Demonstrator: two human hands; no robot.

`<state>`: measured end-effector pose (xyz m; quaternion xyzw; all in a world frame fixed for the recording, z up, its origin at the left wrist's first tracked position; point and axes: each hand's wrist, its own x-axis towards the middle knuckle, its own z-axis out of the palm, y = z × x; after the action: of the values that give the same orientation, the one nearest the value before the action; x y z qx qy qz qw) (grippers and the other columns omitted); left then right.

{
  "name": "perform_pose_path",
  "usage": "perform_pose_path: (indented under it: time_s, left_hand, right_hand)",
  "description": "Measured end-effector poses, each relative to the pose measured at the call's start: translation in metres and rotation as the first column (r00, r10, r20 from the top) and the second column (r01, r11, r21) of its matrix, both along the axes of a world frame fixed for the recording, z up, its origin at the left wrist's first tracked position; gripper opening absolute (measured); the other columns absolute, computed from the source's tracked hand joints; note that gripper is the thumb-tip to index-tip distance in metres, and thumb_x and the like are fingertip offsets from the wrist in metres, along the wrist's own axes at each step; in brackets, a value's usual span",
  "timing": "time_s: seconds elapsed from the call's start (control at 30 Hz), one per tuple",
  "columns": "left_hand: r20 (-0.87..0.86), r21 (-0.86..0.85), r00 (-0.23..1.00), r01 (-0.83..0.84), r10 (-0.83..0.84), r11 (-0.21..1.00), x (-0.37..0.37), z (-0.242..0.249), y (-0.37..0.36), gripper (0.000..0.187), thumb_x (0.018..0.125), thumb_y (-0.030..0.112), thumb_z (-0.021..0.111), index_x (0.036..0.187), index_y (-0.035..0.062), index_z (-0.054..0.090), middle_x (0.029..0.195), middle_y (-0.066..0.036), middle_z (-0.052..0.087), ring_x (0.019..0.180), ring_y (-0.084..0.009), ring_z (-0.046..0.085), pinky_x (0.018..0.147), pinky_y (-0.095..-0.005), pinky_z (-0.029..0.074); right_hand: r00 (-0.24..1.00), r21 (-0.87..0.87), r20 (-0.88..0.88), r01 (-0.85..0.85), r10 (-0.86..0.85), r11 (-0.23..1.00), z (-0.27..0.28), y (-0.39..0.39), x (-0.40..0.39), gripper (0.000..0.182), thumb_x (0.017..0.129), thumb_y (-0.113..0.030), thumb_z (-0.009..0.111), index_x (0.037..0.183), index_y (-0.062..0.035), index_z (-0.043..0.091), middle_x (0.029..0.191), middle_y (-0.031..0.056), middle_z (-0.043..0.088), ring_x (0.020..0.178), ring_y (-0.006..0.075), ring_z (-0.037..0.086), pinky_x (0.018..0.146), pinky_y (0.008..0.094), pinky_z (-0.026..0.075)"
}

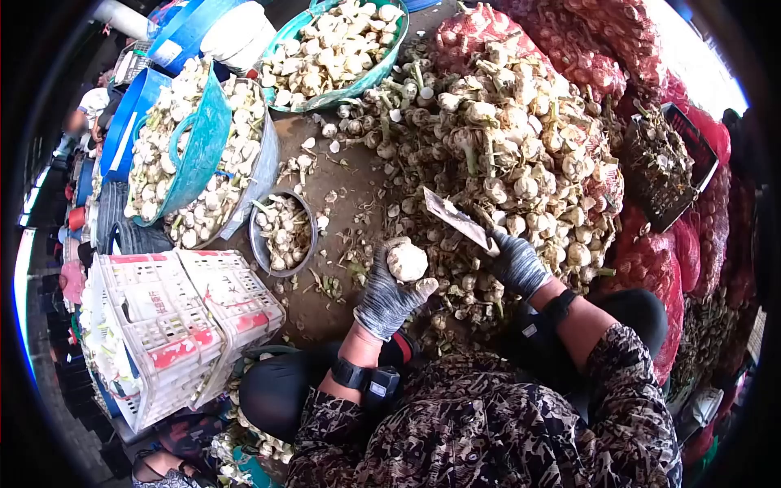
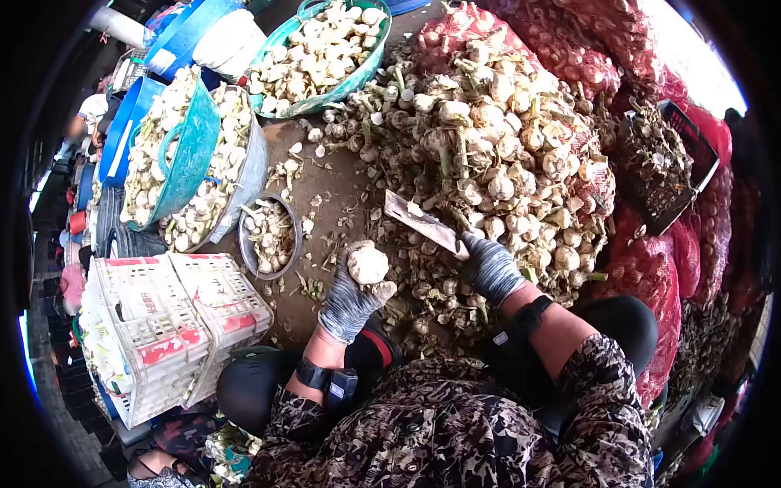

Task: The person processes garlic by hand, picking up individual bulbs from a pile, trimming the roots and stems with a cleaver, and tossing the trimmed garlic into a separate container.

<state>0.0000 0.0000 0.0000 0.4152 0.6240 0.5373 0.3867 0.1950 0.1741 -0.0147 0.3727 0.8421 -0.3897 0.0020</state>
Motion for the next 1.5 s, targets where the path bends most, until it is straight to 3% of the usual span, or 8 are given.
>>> perform_pose_path:
  time_s: [0.23, 0.3, 0.47, 0.73, 0.87, 0.93, 1.17, 1.5]
  left_hand:
    - [0.085, -0.149, 0.981, -0.159, 0.173, 0.976, -0.012, 0.008, -0.034, 0.080, 0.079, 0.014, 0.082, 0.141, 0.0083, 0.031, 0.127, -0.012, 0.052, 0.117, -0.0215, 0.052, 0.103, -0.0365, 0.045]
    - [-0.549, -0.138, 0.827, 0.056, -0.123, 0.989, -0.017, -0.010, -0.014, 0.073, 0.080, 0.016, 0.081, 0.138, 0.0092, 0.037, 0.122, -0.010, 0.055, 0.116, -0.0204, 0.053, 0.101, -0.0372, 0.046]
    - [0.011, 0.156, 1.000, -0.028, 0.026, 0.987, 0.002, -0.046, 0.007, 0.061, 0.080, 0.018, 0.081, 0.127, 0.0045, 0.044, 0.107, -0.005, 0.062, 0.097, -0.0183, 0.062, 0.088, -0.0335, 0.052]
    - [-0.388, 0.020, 0.917, -0.096, 0.096, 0.995, 0.012, -0.040, 0.009, 0.049, 0.087, 0.013, 0.070, 0.125, 0.0040, 0.042, 0.106, -0.005, 0.062, 0.097, -0.0180, 0.061, 0.088, -0.0315, 0.051]
    - [0.365, -0.054, 0.883, -0.296, 0.294, 0.954, 0.029, -0.008, 0.013, 0.056, 0.081, 0.007, 0.077, 0.125, 0.0081, 0.041, 0.114, -0.007, 0.054, 0.099, -0.0140, 0.058, 0.087, -0.0309, 0.054]
    - [-0.232, 0.042, 0.941, -0.242, 0.245, 0.969, 0.030, -0.005, 0.009, 0.074, 0.070, -0.001, 0.084, 0.128, 0.0089, 0.038, 0.113, -0.007, 0.052, 0.098, -0.0144, 0.056, 0.088, -0.0299, 0.053]
    - [0.242, -0.581, 0.751, -0.395, 0.614, 0.712, -0.029, -0.084, 0.016, 0.034, 0.082, 0.021, 0.082, 0.104, 0.0123, 0.058, 0.093, -0.001, 0.061, 0.075, -0.0105, 0.057, 0.060, -0.0260, 0.050]
    - [0.586, 0.159, 0.756, -0.459, 0.291, 0.874, -0.195, 0.020, 0.172, 0.056, 0.093, 0.026, 0.062, 0.142, 0.0053, 0.042, 0.119, -0.011, 0.061, 0.106, -0.0272, 0.061, 0.091, -0.0395, 0.049]
  right_hand:
    - [0.983, -0.073, -0.176, -0.063, 0.049, 0.995, 0.036, -0.066, -0.028, 0.034, 0.084, -0.035, 0.071, 0.106, -0.0099, 0.063, 0.082, 0.0163, 0.068, 0.079, 0.0395, 0.067, 0.068, 0.0462, 0.054]
    - [0.977, 0.065, -0.116, -0.175, 0.181, 0.983, 0.041, -0.056, -0.023, 0.031, 0.082, -0.031, 0.071, 0.104, -0.0100, 0.063, 0.079, 0.0153, 0.067, 0.074, 0.0383, 0.067, 0.064, 0.0461, 0.053]
    - [0.952, 0.122, 0.049, -0.307, 0.303, 0.944, 0.056, -0.045, -0.013, 0.024, 0.080, -0.023, 0.067, 0.100, -0.0101, 0.063, 0.078, 0.0156, 0.068, 0.075, 0.0372, 0.068, 0.064, 0.0485, 0.052]
    - [0.927, 0.087, 0.183, -0.348, 0.329, 0.933, 0.038, -0.041, -0.009, 0.028, 0.079, -0.023, 0.067, 0.103, -0.0097, 0.061, 0.076, 0.0158, 0.068, 0.074, 0.0365, 0.068, 0.064, 0.0489, 0.052]
    - [0.945, 0.025, 0.278, -0.186, 0.172, 0.982, 0.006, -0.011, 0.000, 0.026, 0.084, -0.025, 0.066, 0.102, -0.0079, 0.061, 0.077, 0.0172, 0.069, 0.074, 0.0362, 0.069, 0.064, 0.0475, 0.053]
    - [0.959, 0.001, 0.258, -0.118, 0.113, 0.993, -0.027, 0.003, 0.024, 0.026, 0.086, -0.029, 0.067, 0.102, -0.0084, 0.062, 0.077, 0.0170, 0.069, 0.075, 0.0367, 0.069, 0.065, 0.0472, 0.053]
    - [0.969, -0.166, -0.029, 0.239, -0.247, 0.957, -0.005, -0.008, -0.003, 0.038, 0.091, -0.031, 0.066, 0.119, -0.0054, 0.061, 0.089, 0.0220, 0.069, 0.082, 0.0374, 0.067, 0.074, 0.0414, 0.053]
    - [0.857, -0.424, -0.203, 0.359, -0.474, 0.831, 0.035, 0.005, -0.003, 0.017, 0.089, -0.009, 0.069, 0.103, -0.0050, 0.061, 0.083, 0.0002, 0.062, 0.074, 0.0074, 0.050, 0.069, 0.0280, 0.049]
